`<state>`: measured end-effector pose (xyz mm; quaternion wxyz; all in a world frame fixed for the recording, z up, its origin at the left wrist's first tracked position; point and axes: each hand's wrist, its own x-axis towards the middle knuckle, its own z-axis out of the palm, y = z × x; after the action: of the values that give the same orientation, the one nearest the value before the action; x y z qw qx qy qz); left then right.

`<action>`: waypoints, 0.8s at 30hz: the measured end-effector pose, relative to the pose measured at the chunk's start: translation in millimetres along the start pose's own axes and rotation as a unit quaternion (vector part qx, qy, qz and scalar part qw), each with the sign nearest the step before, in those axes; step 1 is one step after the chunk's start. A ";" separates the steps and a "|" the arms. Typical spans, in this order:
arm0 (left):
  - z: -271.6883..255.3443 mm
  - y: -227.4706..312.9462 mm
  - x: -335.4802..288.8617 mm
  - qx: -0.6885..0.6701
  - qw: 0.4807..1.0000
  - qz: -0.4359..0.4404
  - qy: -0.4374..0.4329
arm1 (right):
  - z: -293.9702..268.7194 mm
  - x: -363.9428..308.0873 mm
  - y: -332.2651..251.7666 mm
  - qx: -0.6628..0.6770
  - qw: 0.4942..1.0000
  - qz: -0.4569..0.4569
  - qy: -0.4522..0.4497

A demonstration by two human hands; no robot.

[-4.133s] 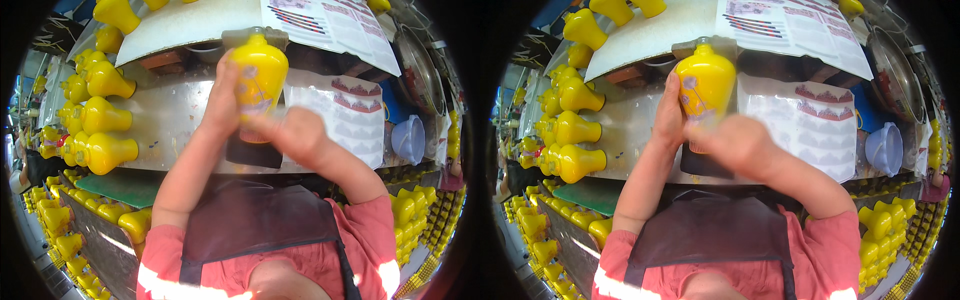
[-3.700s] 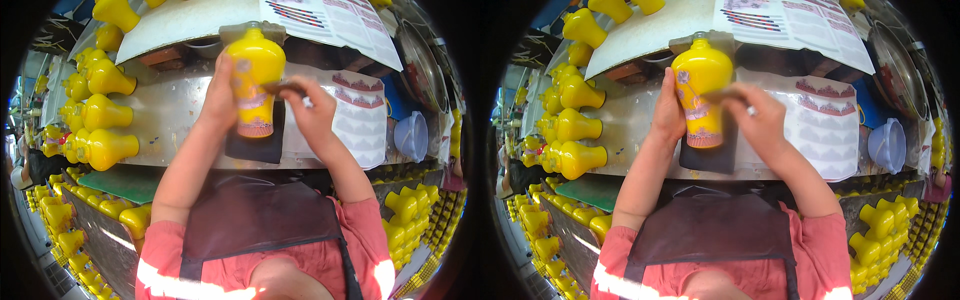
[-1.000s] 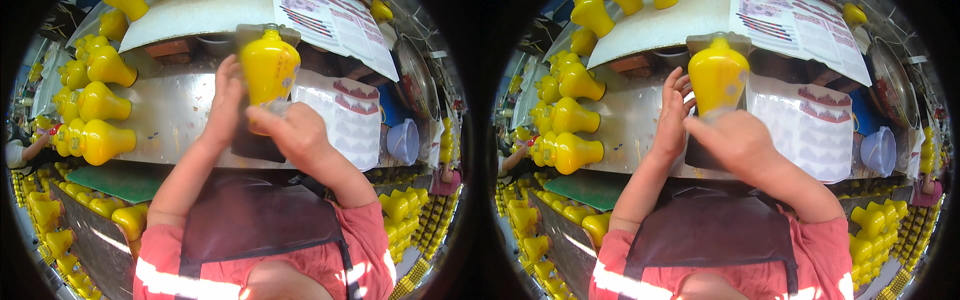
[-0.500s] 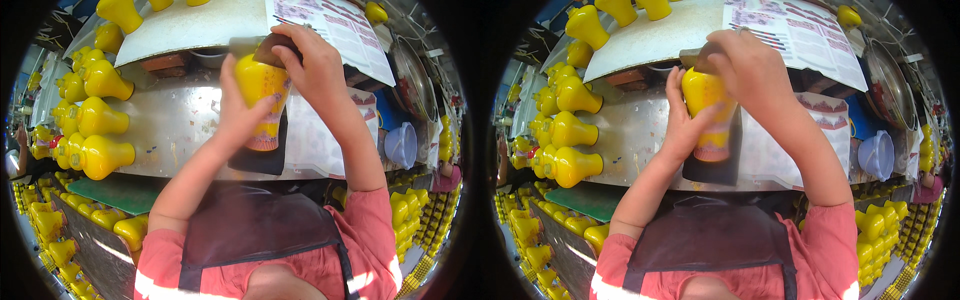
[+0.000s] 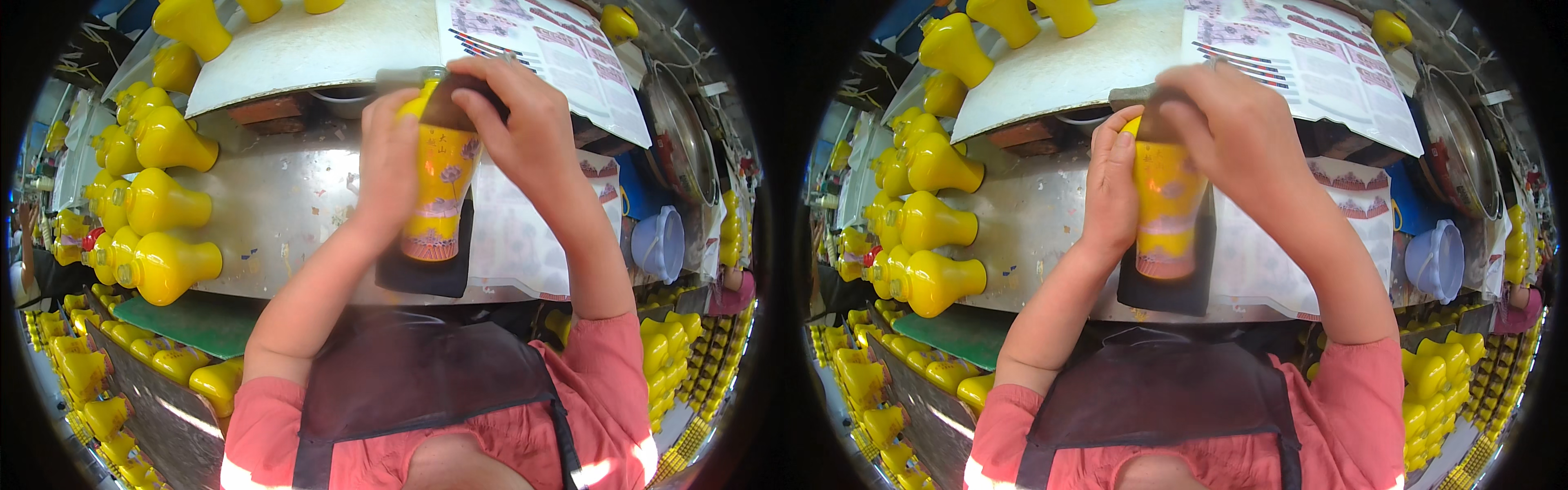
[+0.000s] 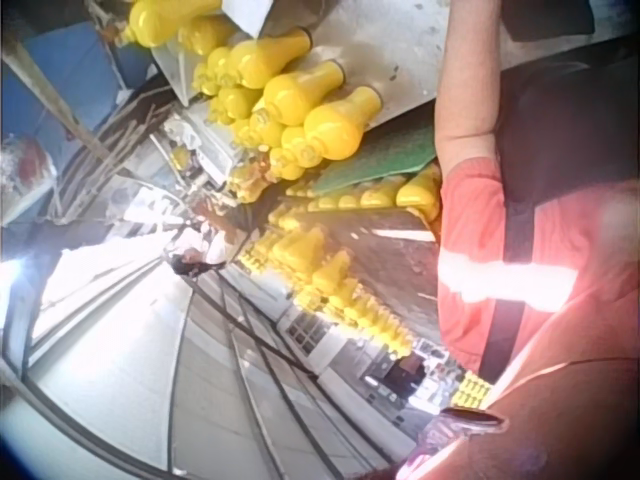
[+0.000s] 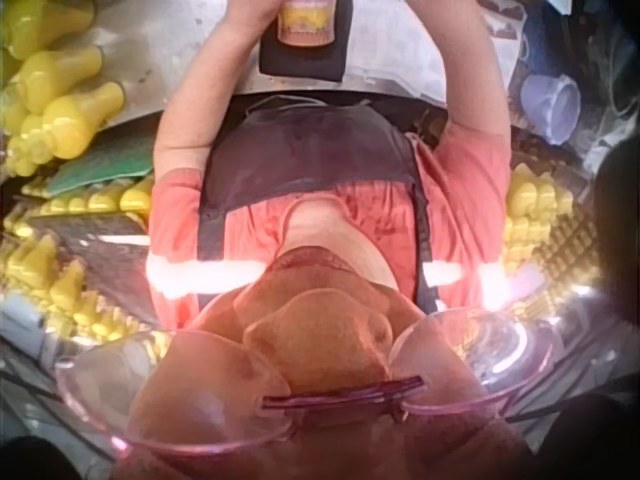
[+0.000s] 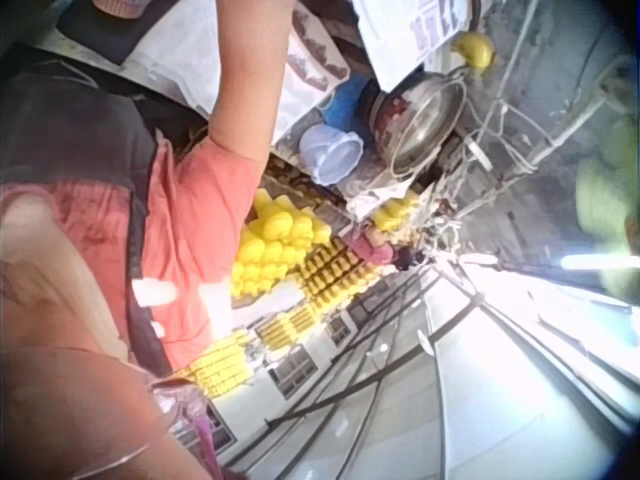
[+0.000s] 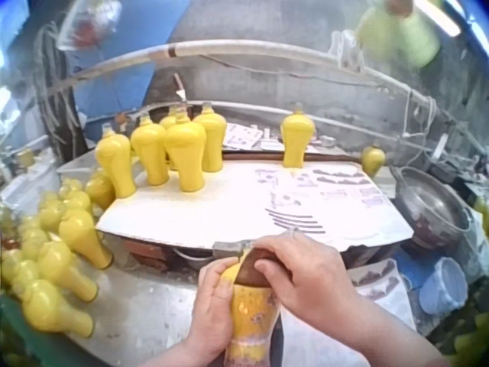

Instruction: The person applies decorative stickers to yellow ceramic vases on a factory workbench. They peel each sticker from a sheet, place it on a vase, and smooth it with their fingers, repeating the process for multiple vases.

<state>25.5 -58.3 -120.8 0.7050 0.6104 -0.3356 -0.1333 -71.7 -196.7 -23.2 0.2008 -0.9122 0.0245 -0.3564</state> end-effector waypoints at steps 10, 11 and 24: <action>-0.5 23.2 18.5 0.146 0.989 -0.005 -0.017 | 5.9 -3.4 7.6 0.011 0.994 0.088 0.060; 0.1 22.7 20.7 0.134 0.991 -0.007 -0.013 | 4.1 -8.1 1.9 0.036 0.989 0.097 0.102; 2.8 15.1 10.3 0.067 0.997 -0.042 0.001 | 16.8 -30.2 -7.9 -0.035 0.987 0.083 0.134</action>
<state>28.1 -63.3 -103.2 0.6565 0.6701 -0.3170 -0.1396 -84.0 -177.9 -50.7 0.1920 -0.8573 0.1391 -0.4569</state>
